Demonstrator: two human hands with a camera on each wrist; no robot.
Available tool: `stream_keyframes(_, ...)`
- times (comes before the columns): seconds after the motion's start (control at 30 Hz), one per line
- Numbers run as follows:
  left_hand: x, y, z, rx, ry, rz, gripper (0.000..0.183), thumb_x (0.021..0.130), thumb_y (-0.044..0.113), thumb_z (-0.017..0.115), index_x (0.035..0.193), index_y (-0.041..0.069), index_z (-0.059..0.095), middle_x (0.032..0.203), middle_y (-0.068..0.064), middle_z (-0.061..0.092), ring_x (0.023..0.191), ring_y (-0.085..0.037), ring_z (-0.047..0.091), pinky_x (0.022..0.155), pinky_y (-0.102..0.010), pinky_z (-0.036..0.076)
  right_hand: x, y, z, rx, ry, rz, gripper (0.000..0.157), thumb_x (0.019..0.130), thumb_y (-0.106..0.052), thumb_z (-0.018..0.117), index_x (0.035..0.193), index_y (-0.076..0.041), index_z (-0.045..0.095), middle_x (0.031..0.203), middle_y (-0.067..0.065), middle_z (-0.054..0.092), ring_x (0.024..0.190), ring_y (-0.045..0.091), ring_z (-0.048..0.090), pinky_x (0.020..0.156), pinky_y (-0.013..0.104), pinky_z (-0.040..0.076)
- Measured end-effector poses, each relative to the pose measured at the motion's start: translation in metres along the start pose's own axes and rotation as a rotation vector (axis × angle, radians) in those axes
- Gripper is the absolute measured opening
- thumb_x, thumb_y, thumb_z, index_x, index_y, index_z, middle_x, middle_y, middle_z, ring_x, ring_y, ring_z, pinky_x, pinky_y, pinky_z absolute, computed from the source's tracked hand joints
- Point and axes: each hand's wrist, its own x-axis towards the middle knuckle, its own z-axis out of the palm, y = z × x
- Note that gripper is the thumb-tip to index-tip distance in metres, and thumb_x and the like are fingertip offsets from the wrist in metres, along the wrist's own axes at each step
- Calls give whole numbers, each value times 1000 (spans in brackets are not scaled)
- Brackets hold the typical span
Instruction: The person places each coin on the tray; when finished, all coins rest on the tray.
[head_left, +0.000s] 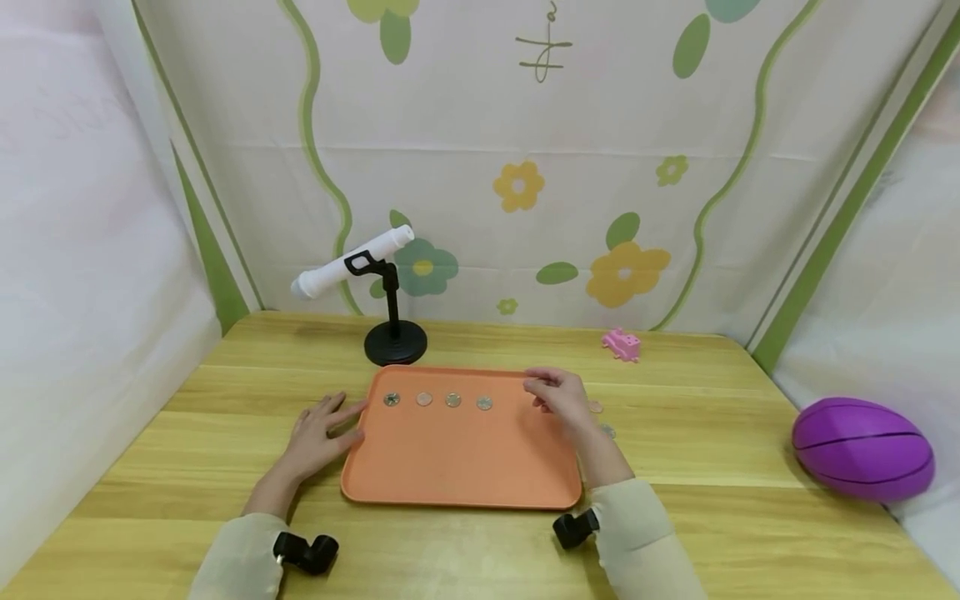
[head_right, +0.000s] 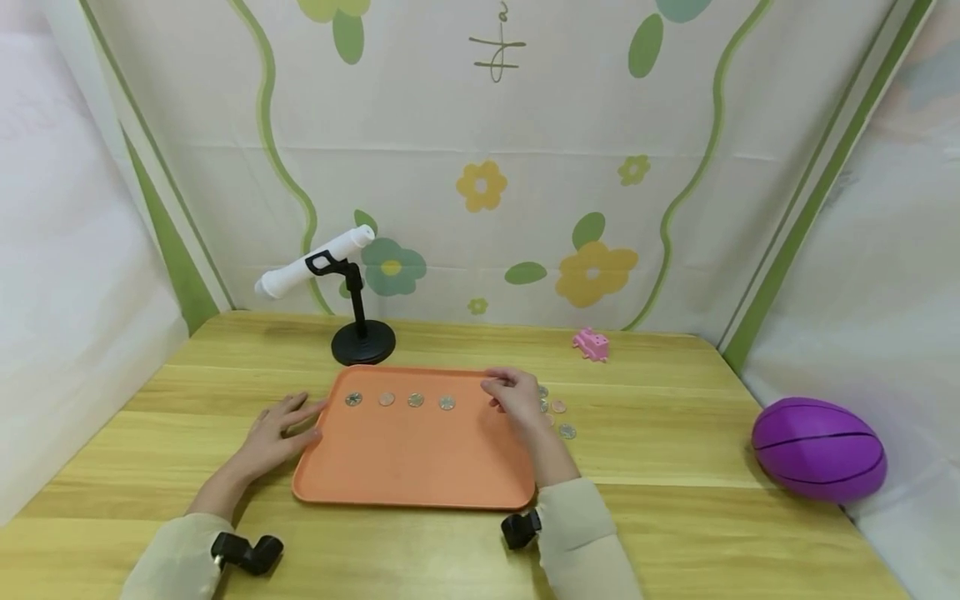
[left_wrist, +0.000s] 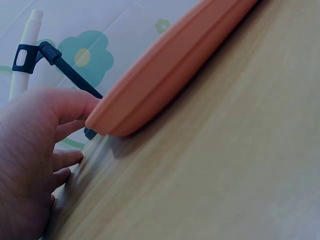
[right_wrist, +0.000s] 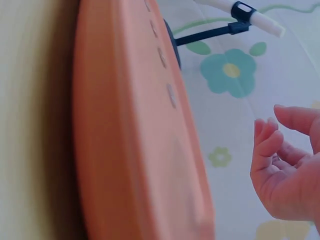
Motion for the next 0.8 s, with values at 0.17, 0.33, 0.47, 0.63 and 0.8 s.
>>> stream_keyframes(0.17,2,1,0,0,-2,4,49,82,30,57,125,8,49,132,-27,26,122,-43,13,93,-57,2,-10,-2,-26,-38,-8,-23,31,82,-8,59,110,4,56,81,10,59,56,12,49,50,24,42)
stream_keyframes(0.33,2,1,-1,-4,-8,1,49,82,30,57,125,8,48,132,-27,26,122,-43,12,93,-57,2,-19,8,-51,-64,-37,-61,36,82,-8,58,111,12,51,80,8,57,57,12,49,50,23,41)
stream_keyframes(0.47,2,-1,-2,-6,-4,-1,49,81,30,57,125,9,49,132,-27,26,122,-43,12,93,-57,1,-20,19,-70,-71,-63,-85,38,82,-10,58,111,12,50,78,4,59,57,10,49,51,22,42)
stream_keyframes(0.63,1,-2,-1,-5,2,3,49,81,30,58,125,8,49,132,-28,26,122,-44,12,93,-58,2,-25,27,-84,-118,-88,-78,37,82,-8,56,112,13,49,76,3,56,56,8,45,50,21,39)
stream_keyframes(0.8,0,-1,0,-9,-8,-6,49,82,30,57,125,9,48,132,-27,26,122,-43,12,93,-58,1,-30,36,-91,-188,-92,-15,33,81,-6,59,109,12,53,82,8,56,57,10,45,49,22,39)
